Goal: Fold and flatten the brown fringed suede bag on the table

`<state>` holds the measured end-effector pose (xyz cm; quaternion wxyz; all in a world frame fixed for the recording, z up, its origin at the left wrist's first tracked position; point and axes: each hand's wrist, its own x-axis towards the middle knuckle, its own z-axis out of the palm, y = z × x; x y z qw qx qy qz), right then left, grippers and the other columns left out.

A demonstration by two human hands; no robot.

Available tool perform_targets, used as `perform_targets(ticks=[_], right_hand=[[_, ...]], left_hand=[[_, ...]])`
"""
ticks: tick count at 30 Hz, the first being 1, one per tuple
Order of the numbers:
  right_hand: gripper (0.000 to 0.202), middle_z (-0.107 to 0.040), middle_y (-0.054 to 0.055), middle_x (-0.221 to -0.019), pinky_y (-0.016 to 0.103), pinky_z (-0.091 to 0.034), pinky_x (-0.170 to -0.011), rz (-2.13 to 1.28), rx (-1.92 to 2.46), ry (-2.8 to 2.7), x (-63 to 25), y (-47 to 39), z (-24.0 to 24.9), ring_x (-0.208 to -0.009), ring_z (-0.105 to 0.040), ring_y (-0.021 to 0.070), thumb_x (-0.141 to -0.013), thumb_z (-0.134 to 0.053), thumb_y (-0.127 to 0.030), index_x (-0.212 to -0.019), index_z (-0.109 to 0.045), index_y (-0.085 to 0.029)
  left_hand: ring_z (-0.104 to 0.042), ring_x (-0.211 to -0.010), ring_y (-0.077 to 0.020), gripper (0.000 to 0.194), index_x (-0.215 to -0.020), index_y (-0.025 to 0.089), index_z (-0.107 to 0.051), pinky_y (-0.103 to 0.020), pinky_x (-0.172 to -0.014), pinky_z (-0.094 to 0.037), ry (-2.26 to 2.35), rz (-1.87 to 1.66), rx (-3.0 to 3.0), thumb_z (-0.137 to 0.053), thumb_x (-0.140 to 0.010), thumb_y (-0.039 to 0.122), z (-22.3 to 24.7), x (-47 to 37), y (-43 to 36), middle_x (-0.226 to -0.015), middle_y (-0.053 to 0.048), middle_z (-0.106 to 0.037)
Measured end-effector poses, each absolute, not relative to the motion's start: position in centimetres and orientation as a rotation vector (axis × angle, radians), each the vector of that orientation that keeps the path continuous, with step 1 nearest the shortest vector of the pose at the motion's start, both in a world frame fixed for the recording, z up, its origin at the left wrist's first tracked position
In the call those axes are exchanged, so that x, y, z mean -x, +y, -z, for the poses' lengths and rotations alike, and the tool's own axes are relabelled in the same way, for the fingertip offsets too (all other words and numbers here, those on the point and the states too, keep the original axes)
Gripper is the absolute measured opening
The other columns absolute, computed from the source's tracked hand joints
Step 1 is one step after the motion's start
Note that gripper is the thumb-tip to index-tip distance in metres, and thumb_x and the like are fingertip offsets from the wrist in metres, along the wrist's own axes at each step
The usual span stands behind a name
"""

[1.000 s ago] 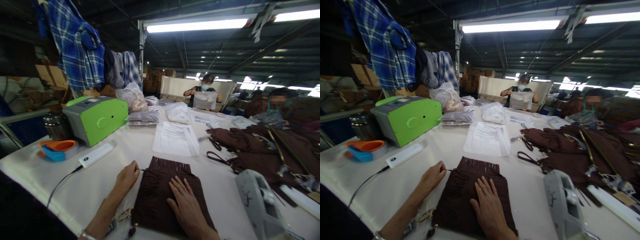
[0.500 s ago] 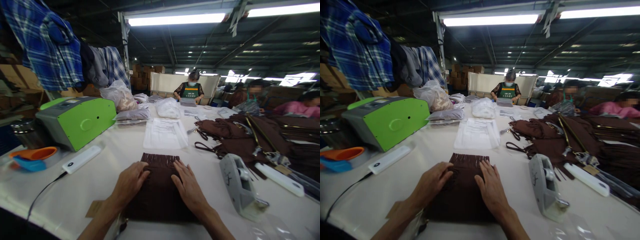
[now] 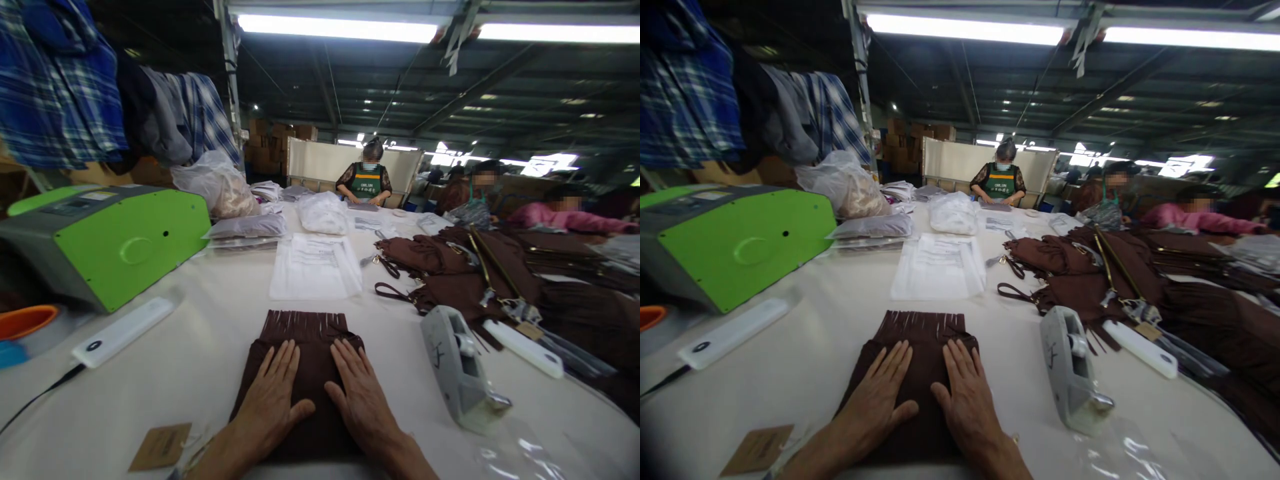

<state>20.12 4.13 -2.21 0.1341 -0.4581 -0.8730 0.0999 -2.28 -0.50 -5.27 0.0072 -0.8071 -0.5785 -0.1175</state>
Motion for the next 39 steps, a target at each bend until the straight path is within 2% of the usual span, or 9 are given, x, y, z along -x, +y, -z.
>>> perform_targets(ticks=[4,6,10,14,19,25,30,34,39], right_hand=[[0.057,-0.032,0.005,-0.154,0.054,-0.019,-0.119,-0.423,1.291,-2.503,-21.0,4.1,2.2,-0.144,-0.026,0.0278,-0.094,-0.047,-0.04,-0.147,-0.036,-0.019],[0.055,-0.039,0.006,-0.151,0.05,-0.026,-0.117,-0.539,1.313,-2.394,-21.7,5.2,1.1,-0.141,-0.033,0.0264,-0.096,-0.044,-0.045,-0.145,-0.04,-0.021],[0.046,-0.058,0.009,-0.133,0.037,-0.045,-0.102,-0.57,1.46,-2.164,-22.0,11.2,-1.7,-0.121,-0.055,0.0219,-0.099,-0.033,-0.046,-0.13,-0.052,-0.019],[0.04,-0.067,0.011,-0.11,0.037,-0.049,-0.085,-0.413,1.551,-2.392,-19.6,17.4,-2.3,-0.101,-0.063,0.0246,-0.097,-0.039,-0.048,-0.112,-0.059,-0.016],[0.042,-0.066,0.009,-0.098,0.036,-0.045,-0.072,-0.28,1.374,-2.65,-15.8,19.4,-0.3,-0.094,-0.062,0.0294,-0.089,-0.051,-0.06,-0.093,-0.059,-0.019],[0.033,-0.066,0.003,-0.091,0.028,-0.03,-0.05,-0.049,1.105,-2.951,-14.1,19.6,1.9,-0.067,-0.064,0.0202,-0.098,-0.041,-0.051,-0.1,-0.053,-0.021],[0.032,-0.069,0.001,-0.087,0.029,-0.026,-0.05,-0.149,0.955,-3.019,-14.1,20.5,2.1,-0.07,-0.065,0.0186,-0.102,-0.032,-0.045,-0.096,-0.053,-0.022],[0.028,-0.071,0.0,-0.088,0.028,-0.028,-0.052,-0.149,0.919,-3.022,-14.1,20.5,0.4,-0.071,-0.066,0.0172,-0.102,-0.037,-0.043,-0.096,-0.053,-0.021],[0.025,-0.069,0.0,-0.086,0.029,-0.027,-0.054,-0.08,0.833,-2.981,-15.3,16.2,-3.0,-0.07,-0.063,0.0153,-0.103,-0.036,-0.039,-0.093,-0.051,-0.021]], left_hand=[[-0.032,-0.141,-0.0261,0.076,-0.152,0.022,-0.018,-0.043,-0.115,-0.03,-1.78,0.51,2.723,-0.038,-0.092,0.064,2.6,2.9,0.0,-0.156,-0.009,-0.029],[-0.04,-0.137,-0.0231,0.066,-0.15,0.025,-0.024,-0.037,-0.11,-0.037,-1.899,0.698,2.664,-0.035,-0.095,0.06,0.4,4.8,1.9,-0.154,-0.006,-0.036],[-0.054,-0.119,-0.0247,0.051,-0.131,0.015,-0.048,-0.04,-0.102,-0.044,-2.283,0.687,2.219,-0.023,-0.1,0.046,-2.1,9.5,8.1,-0.127,-0.013,-0.058],[-0.059,-0.1,-0.0261,0.039,-0.11,0.021,-0.059,-0.038,-0.08,-0.052,-2.27,0.45,2.248,-0.037,-0.096,0.05,-0.8,10.3,12.3,-0.1,-0.008,-0.061],[-0.058,-0.098,-0.0299,0.04,-0.107,0.021,-0.056,-0.037,-0.072,-0.052,-1.99,0.257,2.462,-0.051,-0.09,0.057,1.4,7.3,13.4,-0.104,-0.01,-0.06],[-0.067,-0.078,-0.0229,0.021,-0.108,0.022,-0.054,-0.031,-0.061,-0.052,-1.648,0.153,2.824,-0.049,-0.096,0.038,2.5,5.6,14.8,-0.097,-0.004,-0.065],[-0.068,-0.08,-0.0192,0.012,-0.107,0.022,-0.053,-0.027,-0.063,-0.051,-1.514,0.227,2.95,-0.047,-0.097,0.023,3.1,5.6,15.8,-0.094,0.0,-0.07],[-0.067,-0.07,-0.0168,0.004,-0.094,0.021,-0.055,-0.024,-0.059,-0.047,-1.479,0.283,2.916,-0.051,-0.095,0.023,1.9,5.8,15.7,-0.083,0.002,-0.069],[-0.062,-0.068,-0.0147,0.013,-0.095,0.021,-0.054,-0.024,-0.056,-0.041,-1.305,0.343,2.889,-0.043,-0.1,0.026,-1.6,6.0,11.5,-0.084,0.002,-0.066]])
